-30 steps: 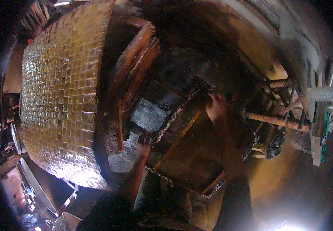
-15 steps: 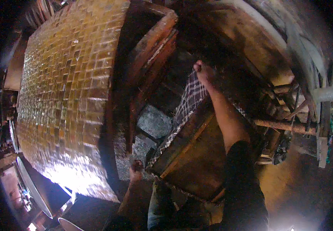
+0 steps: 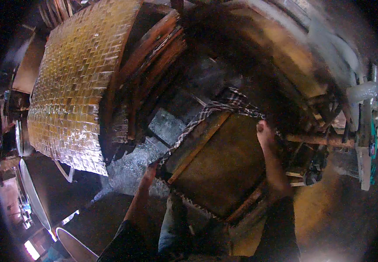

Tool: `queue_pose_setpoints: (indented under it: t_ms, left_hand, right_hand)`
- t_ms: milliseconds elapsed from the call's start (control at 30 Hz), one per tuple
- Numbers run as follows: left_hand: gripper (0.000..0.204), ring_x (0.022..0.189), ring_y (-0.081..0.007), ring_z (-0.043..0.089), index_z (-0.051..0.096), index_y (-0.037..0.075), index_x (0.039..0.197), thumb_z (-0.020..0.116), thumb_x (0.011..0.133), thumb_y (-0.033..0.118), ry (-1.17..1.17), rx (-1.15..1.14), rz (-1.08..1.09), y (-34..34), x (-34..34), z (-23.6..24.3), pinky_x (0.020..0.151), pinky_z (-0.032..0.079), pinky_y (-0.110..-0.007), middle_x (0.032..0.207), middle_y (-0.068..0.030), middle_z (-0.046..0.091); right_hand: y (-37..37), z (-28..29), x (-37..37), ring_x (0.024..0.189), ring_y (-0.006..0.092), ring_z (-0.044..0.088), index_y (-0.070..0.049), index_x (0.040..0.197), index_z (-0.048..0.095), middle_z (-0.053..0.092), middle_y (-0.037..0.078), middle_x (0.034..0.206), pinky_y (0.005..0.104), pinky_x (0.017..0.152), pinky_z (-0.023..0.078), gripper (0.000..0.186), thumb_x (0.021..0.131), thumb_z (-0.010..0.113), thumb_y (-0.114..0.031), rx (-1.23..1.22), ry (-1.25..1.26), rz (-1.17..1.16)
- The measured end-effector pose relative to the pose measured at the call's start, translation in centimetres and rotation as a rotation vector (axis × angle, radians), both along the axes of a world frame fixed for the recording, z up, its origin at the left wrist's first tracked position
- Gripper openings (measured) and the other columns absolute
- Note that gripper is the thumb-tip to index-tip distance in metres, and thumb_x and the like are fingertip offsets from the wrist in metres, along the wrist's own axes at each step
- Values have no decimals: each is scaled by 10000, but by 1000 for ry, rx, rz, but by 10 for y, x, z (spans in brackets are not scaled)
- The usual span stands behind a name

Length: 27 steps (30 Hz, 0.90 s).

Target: The person layers sheets of pulp onto a stack using a screened frame and a cloth, then processes materials in a large basin.

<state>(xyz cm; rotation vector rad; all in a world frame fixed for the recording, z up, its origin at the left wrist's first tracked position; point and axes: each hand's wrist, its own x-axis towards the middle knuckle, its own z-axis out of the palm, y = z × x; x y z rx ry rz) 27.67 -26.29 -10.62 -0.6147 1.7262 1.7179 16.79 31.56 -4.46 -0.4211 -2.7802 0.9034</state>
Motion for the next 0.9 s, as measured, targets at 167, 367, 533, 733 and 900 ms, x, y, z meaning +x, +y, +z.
queue_pose_setpoints:
  t_ms: [167,367,533,733,900]
  left_hand:
    - [358,723,-181,574,558,94,1108,466,897,367,284,-365,-336,-12,11,9,629,455,-331,894,-65,609]
    - [306,589,-216,588,630,19,919,555,861,310,204,-568,-167,-6,17,52,564,447,-375,666,-130,613]
    - [351,656,-178,616,640,30,955,572,853,359,66,-279,3,3,-9,132,566,444,-334,673,-122,629]
    - [301,777,-113,524,596,46,1039,639,830,259,275,-131,83,-16,28,82,694,435,-289,840,-27,585]
    - [296,878,-127,505,550,28,1055,608,860,243,284,-9,150,19,15,92,801,399,-291,934,-11,557]
  right_hand:
    - [-172,62,-109,943,314,550,-115,988,602,577,116,996,427,791,442,269,758,610,-254,386,79,416]
    - [-300,49,-114,972,367,540,-48,921,635,588,190,1011,460,806,445,346,782,553,-354,667,-215,728]
    - [-334,51,-94,1030,375,531,4,875,620,575,237,1036,480,833,441,308,792,535,-280,566,-591,793]
    - [-336,36,-121,935,306,587,-30,932,601,607,166,1007,411,793,464,233,793,588,-216,171,-496,490]
    - [-250,73,-94,729,229,590,-35,897,563,609,105,798,334,652,442,263,814,630,-275,-383,-71,422]
